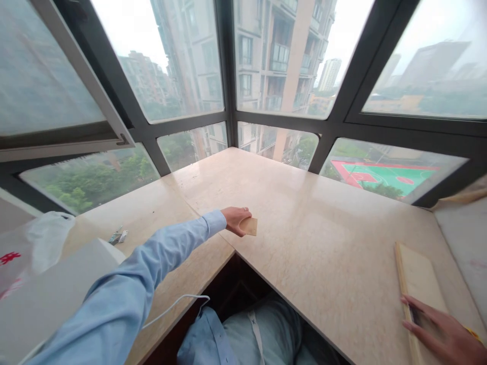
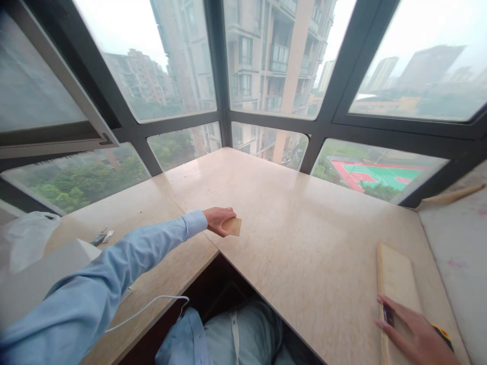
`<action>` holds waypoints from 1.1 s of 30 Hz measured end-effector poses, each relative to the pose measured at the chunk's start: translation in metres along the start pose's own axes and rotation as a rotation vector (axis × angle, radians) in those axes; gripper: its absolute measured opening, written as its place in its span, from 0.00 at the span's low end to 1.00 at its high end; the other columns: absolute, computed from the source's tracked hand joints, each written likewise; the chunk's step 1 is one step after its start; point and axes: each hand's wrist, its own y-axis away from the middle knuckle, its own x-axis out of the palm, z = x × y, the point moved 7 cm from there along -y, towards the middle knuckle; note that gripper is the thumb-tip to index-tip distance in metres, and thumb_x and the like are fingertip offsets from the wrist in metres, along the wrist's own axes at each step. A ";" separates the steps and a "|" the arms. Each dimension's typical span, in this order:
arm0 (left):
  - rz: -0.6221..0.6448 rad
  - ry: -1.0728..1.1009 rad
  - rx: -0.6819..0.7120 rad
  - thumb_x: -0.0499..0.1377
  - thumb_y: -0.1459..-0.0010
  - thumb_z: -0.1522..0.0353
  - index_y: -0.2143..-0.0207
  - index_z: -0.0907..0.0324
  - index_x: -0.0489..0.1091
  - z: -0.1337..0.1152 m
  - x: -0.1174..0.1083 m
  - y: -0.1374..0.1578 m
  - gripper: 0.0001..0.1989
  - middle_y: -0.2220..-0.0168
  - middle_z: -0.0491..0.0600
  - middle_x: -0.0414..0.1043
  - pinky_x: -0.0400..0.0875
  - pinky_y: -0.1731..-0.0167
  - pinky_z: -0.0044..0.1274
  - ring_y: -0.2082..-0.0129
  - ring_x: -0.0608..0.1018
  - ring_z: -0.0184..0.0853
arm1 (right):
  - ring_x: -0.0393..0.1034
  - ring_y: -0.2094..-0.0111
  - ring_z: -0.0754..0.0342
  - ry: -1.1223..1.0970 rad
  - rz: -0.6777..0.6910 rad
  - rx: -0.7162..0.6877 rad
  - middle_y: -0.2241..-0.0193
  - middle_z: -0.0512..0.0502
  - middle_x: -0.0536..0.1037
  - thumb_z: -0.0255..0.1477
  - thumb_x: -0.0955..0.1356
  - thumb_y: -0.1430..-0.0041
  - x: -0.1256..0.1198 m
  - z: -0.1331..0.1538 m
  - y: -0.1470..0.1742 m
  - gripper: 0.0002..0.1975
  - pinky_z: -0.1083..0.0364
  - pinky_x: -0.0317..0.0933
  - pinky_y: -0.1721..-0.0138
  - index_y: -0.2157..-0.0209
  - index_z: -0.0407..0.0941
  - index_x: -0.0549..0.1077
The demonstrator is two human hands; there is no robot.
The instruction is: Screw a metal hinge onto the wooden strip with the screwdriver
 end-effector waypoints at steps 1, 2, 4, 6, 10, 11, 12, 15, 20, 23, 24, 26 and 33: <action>-0.009 0.032 0.031 0.65 0.56 0.58 0.54 0.62 0.68 -0.012 -0.001 -0.008 0.28 0.56 0.56 0.70 0.67 0.63 0.28 0.61 0.75 0.42 | 0.76 0.57 0.33 0.002 0.016 0.036 0.58 0.37 0.81 0.47 0.70 0.52 0.000 0.000 0.001 0.18 0.35 0.70 0.57 0.56 0.70 0.74; -0.021 0.074 0.060 0.65 0.56 0.59 0.54 0.62 0.68 -0.024 -0.001 -0.016 0.28 0.56 0.55 0.70 0.67 0.62 0.28 0.61 0.75 0.42 | 0.76 0.55 0.34 0.012 0.036 0.063 0.57 0.37 0.81 0.47 0.70 0.52 0.000 0.002 0.002 0.18 0.35 0.69 0.54 0.56 0.66 0.75; -0.049 0.179 0.115 0.67 0.58 0.61 0.54 0.62 0.68 -0.048 0.000 -0.036 0.28 0.57 0.55 0.70 0.68 0.59 0.28 0.60 0.74 0.42 | 0.75 0.52 0.34 0.035 0.108 0.104 0.53 0.36 0.80 0.48 0.71 0.53 0.002 0.012 0.001 0.23 0.36 0.67 0.48 0.55 0.56 0.77; -0.094 0.301 0.168 0.68 0.59 0.63 0.55 0.62 0.69 -0.072 0.004 -0.059 0.28 0.57 0.54 0.70 0.68 0.57 0.29 0.58 0.74 0.42 | 0.73 0.50 0.33 0.052 0.113 0.138 0.52 0.34 0.79 0.50 0.70 0.52 -0.001 0.023 0.000 0.27 0.36 0.66 0.46 0.54 0.48 0.77; -0.105 0.631 0.198 0.69 0.62 0.68 0.54 0.61 0.68 -0.121 0.027 -0.111 0.29 0.61 0.51 0.71 0.71 0.65 0.29 0.64 0.75 0.38 | 0.72 0.47 0.37 0.042 0.106 0.160 0.50 0.34 0.78 0.48 0.68 0.48 -0.006 0.044 -0.001 0.28 0.38 0.63 0.43 0.52 0.43 0.76; -0.058 0.735 0.183 0.69 0.62 0.69 0.54 0.61 0.68 -0.135 0.039 -0.124 0.30 0.63 0.50 0.71 0.71 0.70 0.26 0.68 0.74 0.36 | 0.71 0.46 0.37 0.030 0.106 0.164 0.49 0.34 0.77 0.46 0.69 0.47 -0.007 0.047 -0.001 0.27 0.38 0.63 0.43 0.51 0.43 0.76; 0.018 0.841 0.165 0.69 0.63 0.70 0.53 0.61 0.67 -0.150 0.053 -0.135 0.31 0.66 0.48 0.70 0.69 0.75 0.24 0.73 0.73 0.33 | 0.71 0.46 0.38 0.018 0.105 0.167 0.49 0.34 0.77 0.45 0.69 0.47 -0.007 0.050 -0.001 0.27 0.38 0.63 0.43 0.51 0.43 0.76; 0.165 1.171 0.167 0.70 0.64 0.70 0.45 0.59 0.62 -0.199 0.087 -0.161 0.41 0.70 0.44 0.69 0.67 0.79 0.20 0.75 0.73 0.31 | 0.72 0.47 0.40 -0.017 0.087 0.177 0.50 0.36 0.78 0.42 0.70 0.46 -0.007 0.052 0.000 0.25 0.39 0.63 0.43 0.50 0.44 0.75; 0.206 1.498 0.101 0.72 0.65 0.69 0.41 0.61 0.57 -0.260 0.114 -0.181 0.47 0.67 0.51 0.74 0.65 0.80 0.18 0.71 0.76 0.34 | 0.71 0.47 0.42 -0.067 0.067 0.178 0.50 0.38 0.78 0.39 0.72 0.45 -0.008 0.055 0.001 0.24 0.39 0.62 0.43 0.49 0.45 0.74; 0.115 1.536 0.043 0.69 0.61 0.67 0.55 0.64 0.68 -0.274 0.113 -0.187 0.28 0.68 0.52 0.74 0.63 0.82 0.18 0.76 0.74 0.31 | 0.70 0.46 0.42 -0.105 0.068 0.207 0.50 0.38 0.77 0.39 0.73 0.46 -0.009 0.055 0.002 0.25 0.40 0.61 0.42 0.48 0.46 0.74; 0.093 1.541 0.030 0.67 0.59 0.68 0.60 0.65 0.70 -0.277 0.112 -0.189 0.22 0.69 0.51 0.73 0.62 0.83 0.18 0.77 0.73 0.29 | 0.70 0.46 0.42 -0.118 0.072 0.215 0.49 0.39 0.77 0.40 0.74 0.47 -0.009 0.056 0.002 0.25 0.40 0.61 0.42 0.48 0.46 0.74; 0.086 1.555 0.011 0.65 0.57 0.69 0.65 0.65 0.71 -0.283 0.109 -0.190 0.14 0.70 0.51 0.73 0.63 0.83 0.18 0.79 0.72 0.28 | 0.69 0.46 0.43 -0.134 0.083 0.226 0.49 0.39 0.77 0.40 0.74 0.47 -0.011 0.056 0.002 0.26 0.41 0.60 0.42 0.48 0.47 0.74; 0.142 1.609 -0.153 0.63 0.56 0.74 0.67 0.63 0.71 -0.306 0.106 -0.191 0.10 0.65 0.52 0.74 0.74 0.74 0.24 0.67 0.78 0.36 | 0.68 0.45 0.43 -0.157 0.095 0.227 0.49 0.41 0.77 0.39 0.74 0.46 -0.013 0.060 0.000 0.24 0.41 0.60 0.42 0.48 0.49 0.75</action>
